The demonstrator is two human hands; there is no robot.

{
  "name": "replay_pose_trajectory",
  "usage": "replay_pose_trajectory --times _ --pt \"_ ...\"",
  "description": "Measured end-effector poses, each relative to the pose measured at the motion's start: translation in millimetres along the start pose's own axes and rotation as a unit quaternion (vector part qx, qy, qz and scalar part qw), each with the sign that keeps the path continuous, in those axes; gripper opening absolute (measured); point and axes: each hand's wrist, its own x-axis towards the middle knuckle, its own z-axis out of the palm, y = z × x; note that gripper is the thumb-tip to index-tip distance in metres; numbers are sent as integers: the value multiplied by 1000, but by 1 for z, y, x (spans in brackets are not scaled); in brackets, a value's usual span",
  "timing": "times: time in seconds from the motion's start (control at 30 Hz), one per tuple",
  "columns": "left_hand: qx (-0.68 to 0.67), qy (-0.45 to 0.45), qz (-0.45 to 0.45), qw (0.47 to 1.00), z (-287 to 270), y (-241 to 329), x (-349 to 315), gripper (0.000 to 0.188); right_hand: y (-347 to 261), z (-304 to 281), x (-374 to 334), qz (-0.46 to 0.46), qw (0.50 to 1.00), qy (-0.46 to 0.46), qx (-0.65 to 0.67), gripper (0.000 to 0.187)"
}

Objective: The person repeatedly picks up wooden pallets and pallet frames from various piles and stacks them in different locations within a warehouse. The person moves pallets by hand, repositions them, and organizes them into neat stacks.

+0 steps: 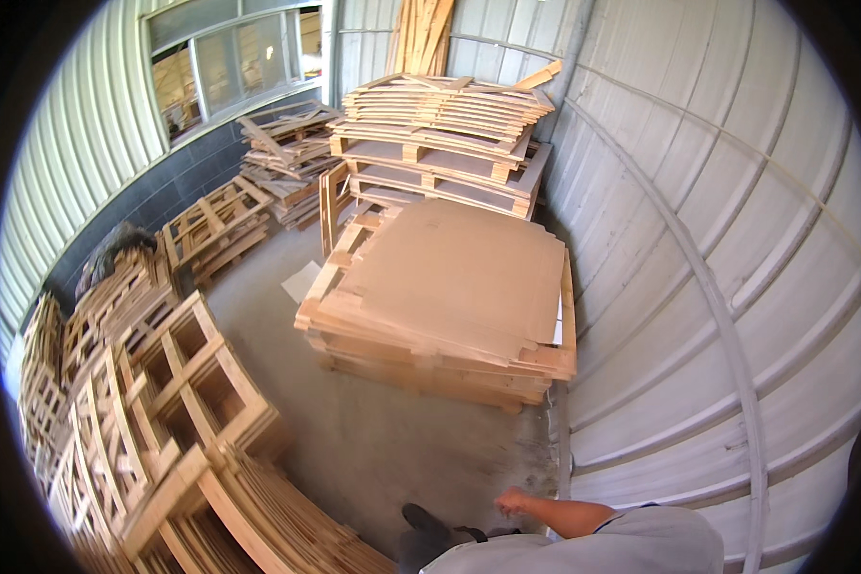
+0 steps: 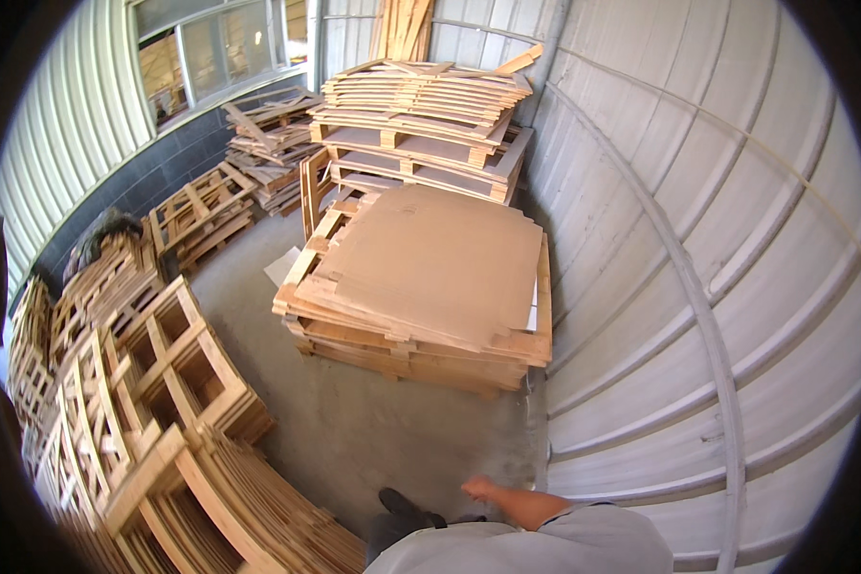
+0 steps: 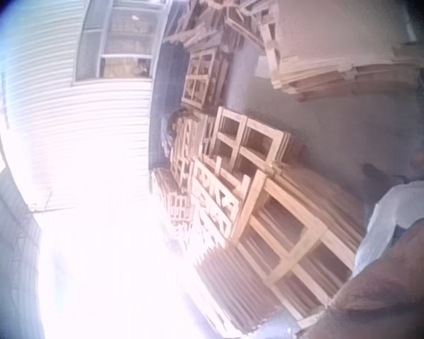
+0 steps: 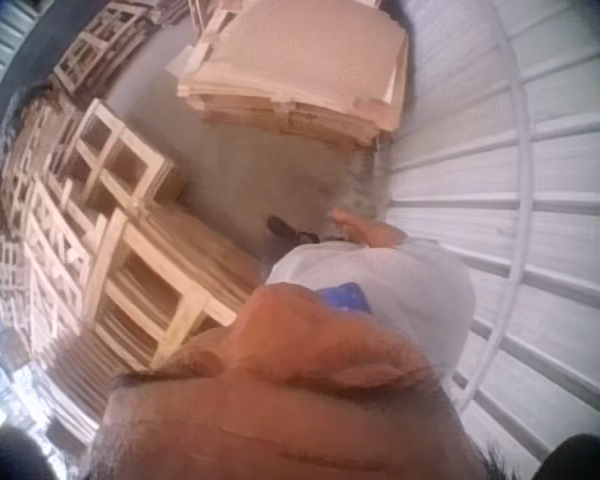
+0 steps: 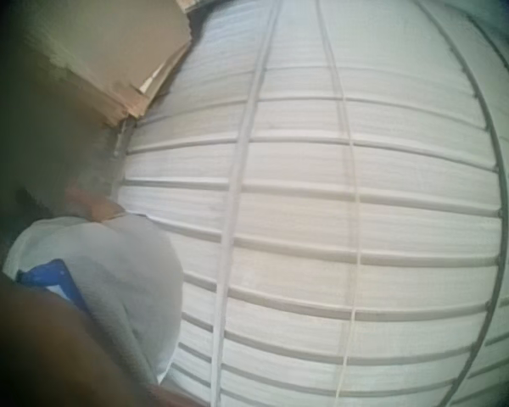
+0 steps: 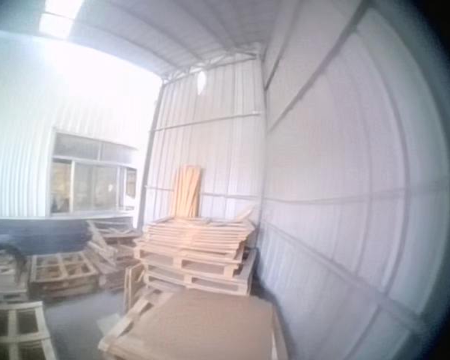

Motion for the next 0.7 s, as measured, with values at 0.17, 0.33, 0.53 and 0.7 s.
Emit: replay_pose_trajectory --times 0.17,0.33,0.53,0.7 --pt "-81 -44 -17 996 -48 13 85 52 -125 -17 50 -72 994 0 -77 27" --pt "-159 -75 -70 982 -68 11 140 49 -242 -10 70 -67 996 -3 61 30" --pt "-232 -84 -142 959 -85 28 208 46 -323 -9 134 -45 997 -7 -68 24" --pt "-273 -85 -178 942 -119 79 275 43 -374 -51 218 -42 992 22 -113 26"
